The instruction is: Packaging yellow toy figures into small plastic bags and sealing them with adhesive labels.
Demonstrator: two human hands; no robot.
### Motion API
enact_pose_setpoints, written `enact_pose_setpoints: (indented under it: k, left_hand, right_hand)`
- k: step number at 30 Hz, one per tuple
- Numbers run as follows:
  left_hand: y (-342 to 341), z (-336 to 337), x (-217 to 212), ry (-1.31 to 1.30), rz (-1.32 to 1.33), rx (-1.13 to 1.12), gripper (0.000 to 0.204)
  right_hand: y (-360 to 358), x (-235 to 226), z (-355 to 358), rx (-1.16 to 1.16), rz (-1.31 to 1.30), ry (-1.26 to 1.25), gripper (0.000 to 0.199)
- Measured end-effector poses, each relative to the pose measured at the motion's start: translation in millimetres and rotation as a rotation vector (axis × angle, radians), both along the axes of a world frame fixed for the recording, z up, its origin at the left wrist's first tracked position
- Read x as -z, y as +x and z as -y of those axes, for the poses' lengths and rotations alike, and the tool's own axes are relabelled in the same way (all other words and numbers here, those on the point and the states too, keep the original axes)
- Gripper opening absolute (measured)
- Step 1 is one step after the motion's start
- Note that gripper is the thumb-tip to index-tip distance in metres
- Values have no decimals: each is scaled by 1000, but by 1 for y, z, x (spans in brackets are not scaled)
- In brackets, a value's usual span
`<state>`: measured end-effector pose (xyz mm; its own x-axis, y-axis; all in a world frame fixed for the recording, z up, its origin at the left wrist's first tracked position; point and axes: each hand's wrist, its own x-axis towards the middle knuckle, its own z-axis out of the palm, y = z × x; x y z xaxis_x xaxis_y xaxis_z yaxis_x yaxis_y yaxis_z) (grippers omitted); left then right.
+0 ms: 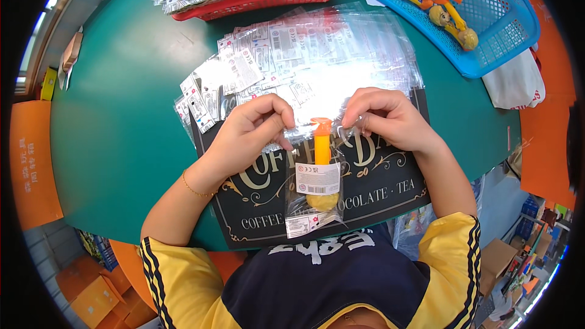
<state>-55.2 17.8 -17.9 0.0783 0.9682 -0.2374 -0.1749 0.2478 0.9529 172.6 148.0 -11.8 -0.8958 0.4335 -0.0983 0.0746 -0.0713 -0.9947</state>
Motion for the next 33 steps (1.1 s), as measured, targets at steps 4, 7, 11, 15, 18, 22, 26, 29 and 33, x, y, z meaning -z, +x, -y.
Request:
enact_pose_setpoints:
  k: [4, 7, 11, 15, 18, 22, 26, 29, 33]
  left_hand:
    - [3, -1, -3, -88, 100, -5, 8]
    - [4, -1, 0, -119, 140, -12, 9]
    - [6, -2, -2, -121, 126, -20, 9]
    - [6, -2, -3, -124, 167, -12, 9]
    - [6, -2, -1, -123, 163, -17, 9]
    - [7, -2, -1, -119, 123, -27, 11]
    - [6, -3, -3, -150, 89, -28, 12]
    - [5, -3, -1, -161, 148, -38, 13]
    - [7, -2, -1, -155, 189, -57, 12]
  right_hand:
    - [0, -1, -1, -53, -7, 146, 24]
    - [-1, 1, 1, -84, -66, 318, 29]
    - [-1, -5, 3, -78, 7, 303, 32]
    - [-1, -5, 3, -84, 6, 306, 31]
    - [-2, -4, 3, -89, 7, 330, 30]
    - [-1, -3, 3, -91, 7, 344, 29]
    - [-1, -5, 2, -105, 26, 306, 28]
    - [0, -1, 1, -121, -7, 346, 27]
    - [0, -4, 2, -108, 0, 356, 26]
